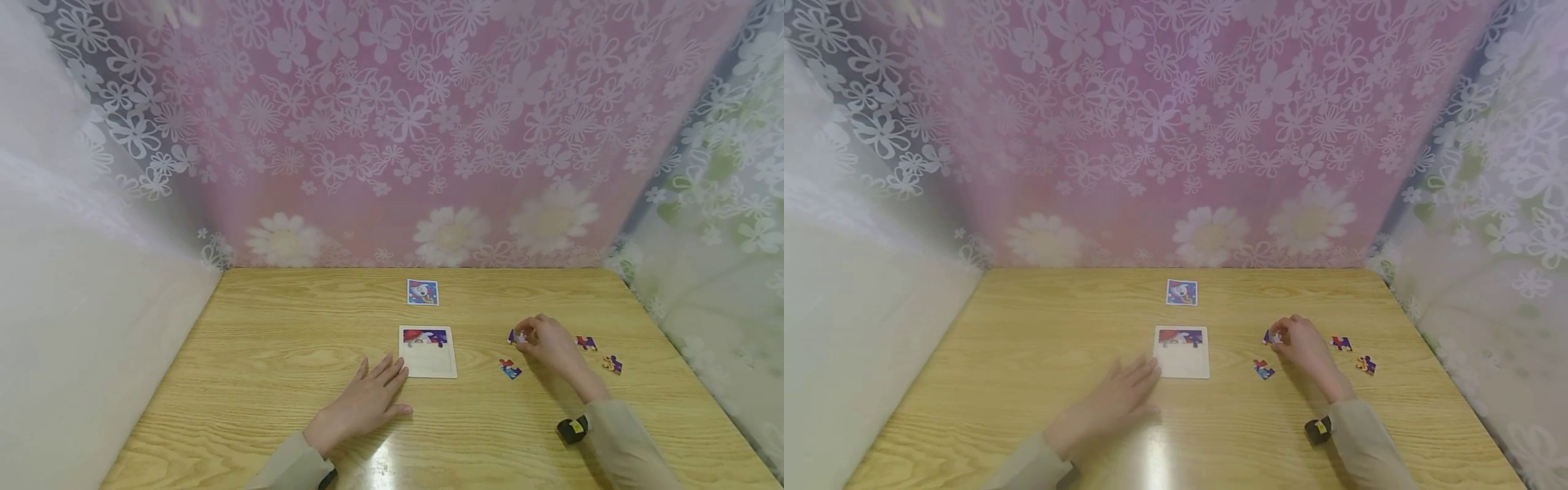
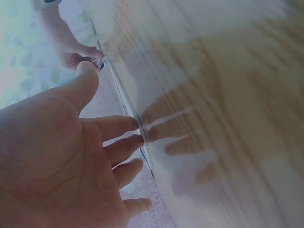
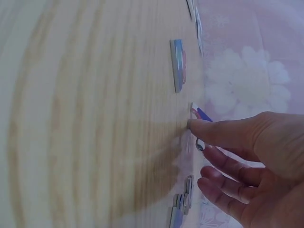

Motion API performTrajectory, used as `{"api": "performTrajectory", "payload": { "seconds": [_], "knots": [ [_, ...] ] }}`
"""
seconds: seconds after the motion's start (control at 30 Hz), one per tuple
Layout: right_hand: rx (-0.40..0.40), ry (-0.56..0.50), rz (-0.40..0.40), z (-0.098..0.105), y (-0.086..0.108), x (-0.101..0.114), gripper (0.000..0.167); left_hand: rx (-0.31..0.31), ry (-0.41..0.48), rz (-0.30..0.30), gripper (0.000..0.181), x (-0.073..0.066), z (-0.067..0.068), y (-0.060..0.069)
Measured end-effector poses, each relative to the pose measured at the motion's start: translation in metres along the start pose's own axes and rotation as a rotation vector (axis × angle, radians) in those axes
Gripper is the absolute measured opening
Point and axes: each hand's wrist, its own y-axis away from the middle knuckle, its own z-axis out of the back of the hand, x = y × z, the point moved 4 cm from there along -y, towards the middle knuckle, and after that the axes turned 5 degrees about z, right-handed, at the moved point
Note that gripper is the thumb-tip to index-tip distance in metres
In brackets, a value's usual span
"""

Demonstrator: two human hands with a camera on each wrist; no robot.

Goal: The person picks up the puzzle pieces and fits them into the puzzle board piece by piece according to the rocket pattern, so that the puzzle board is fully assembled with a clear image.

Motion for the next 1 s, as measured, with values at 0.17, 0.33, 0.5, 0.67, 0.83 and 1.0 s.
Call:
{"api": "performTrajectory", "payload": {
  "seconds": [0.17,0.33,0.5,0.67,0.83,1.0],
  "knots": [
    [-0.035,-0.080,-0.025,0.001,0.002,-0.001,0.013,0.001,-0.004,0.007,0.074,0.000,-0.001,-0.001],
    [-0.071,-0.212,-0.083,0.004,0.005,-0.001,0.015,-0.001,-0.007,0.005,0.074,0.000,0.000,-0.001],
    [-0.086,-0.358,-0.114,0.008,0.005,-0.001,0.025,-0.004,-0.007,-0.003,0.074,-0.001,0.001,0.000],
    [-0.076,-0.466,-0.152,0.009,0.003,0.001,0.030,-0.002,-0.012,0.002,0.074,-0.001,0.000,0.000],
    [-0.068,-0.512,-0.169,0.008,0.000,0.002,0.031,-0.006,-0.010,-0.004,0.074,-0.001,0.001,0.001],
    [-0.073,-0.527,-0.160,0.003,-0.005,0.006,0.031,-0.007,-0.005,-0.003,0.074,-0.002,0.001,0.002]
  ]
}}
